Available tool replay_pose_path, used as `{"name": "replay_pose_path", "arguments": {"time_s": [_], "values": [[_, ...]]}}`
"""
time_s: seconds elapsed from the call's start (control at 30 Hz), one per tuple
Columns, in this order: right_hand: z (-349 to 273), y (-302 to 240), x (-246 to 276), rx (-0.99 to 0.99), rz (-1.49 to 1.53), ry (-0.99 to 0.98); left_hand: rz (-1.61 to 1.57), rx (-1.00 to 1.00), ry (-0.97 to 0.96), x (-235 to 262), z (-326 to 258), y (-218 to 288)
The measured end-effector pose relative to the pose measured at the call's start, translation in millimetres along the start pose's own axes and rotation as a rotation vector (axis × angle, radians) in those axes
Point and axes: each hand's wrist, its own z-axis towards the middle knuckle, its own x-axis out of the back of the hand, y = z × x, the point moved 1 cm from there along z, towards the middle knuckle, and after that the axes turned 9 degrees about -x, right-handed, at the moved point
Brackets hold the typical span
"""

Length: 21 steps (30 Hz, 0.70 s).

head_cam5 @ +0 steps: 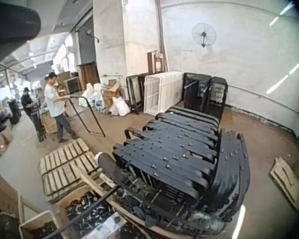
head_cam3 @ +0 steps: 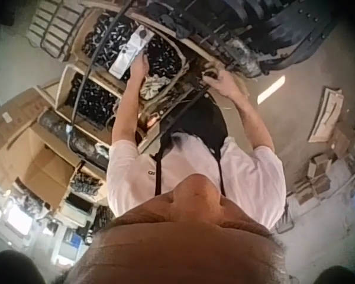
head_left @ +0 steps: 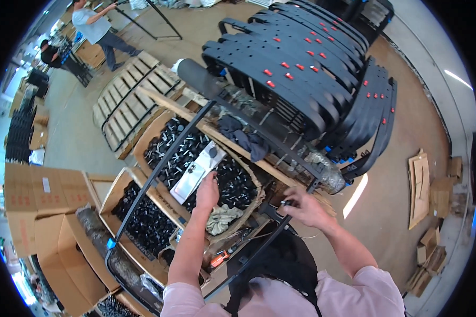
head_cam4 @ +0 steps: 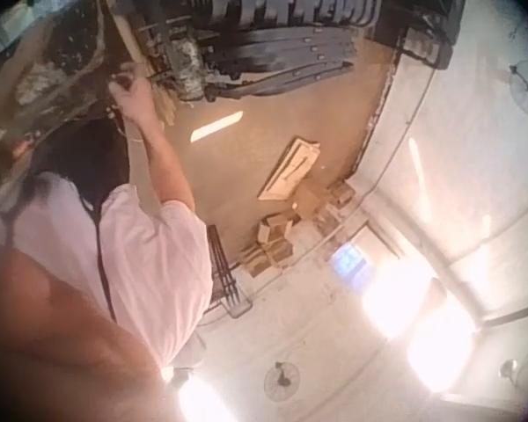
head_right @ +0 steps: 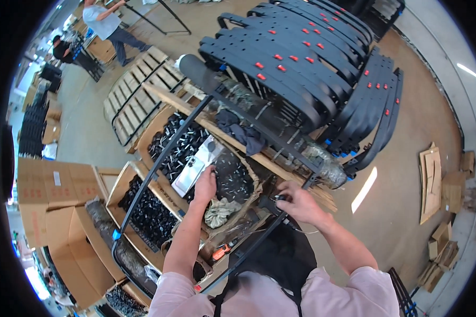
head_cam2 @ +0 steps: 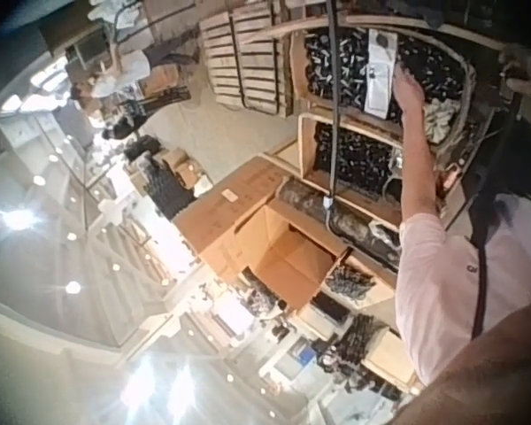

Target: The recorder is assembling a leaf blower by connecting internal wiring and securing the plastic housing with screws.

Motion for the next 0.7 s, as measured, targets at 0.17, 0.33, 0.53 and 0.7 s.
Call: {"name": "replay_pose_path", "arguments": {"time_s": [0.17, 0.33, 0.53, 0.7], "values": [[-31.2, 23.3, 74.4, 0.135, -0.303, 0.412, -1.286, 0.591, 0.006, 16.3, 9.3, 17.6], [-27.0, 14.5, 87.1, 0.108, -0.5, 0.48, -1.192, 0.432, -0.085, 37.9, 28.2, 58.3], [-15.3, 16.3, 81.6, 0.197, -0.63, 0.431, -0.974, 0.254, -0.118, 60.5, 56.8, 73.5], [-12.5, -0.1, 78.8, 0.117, -0.831, 0.463, -0.938, 0.146, 0.11, 73.1, 92.8, 64.8]]}}
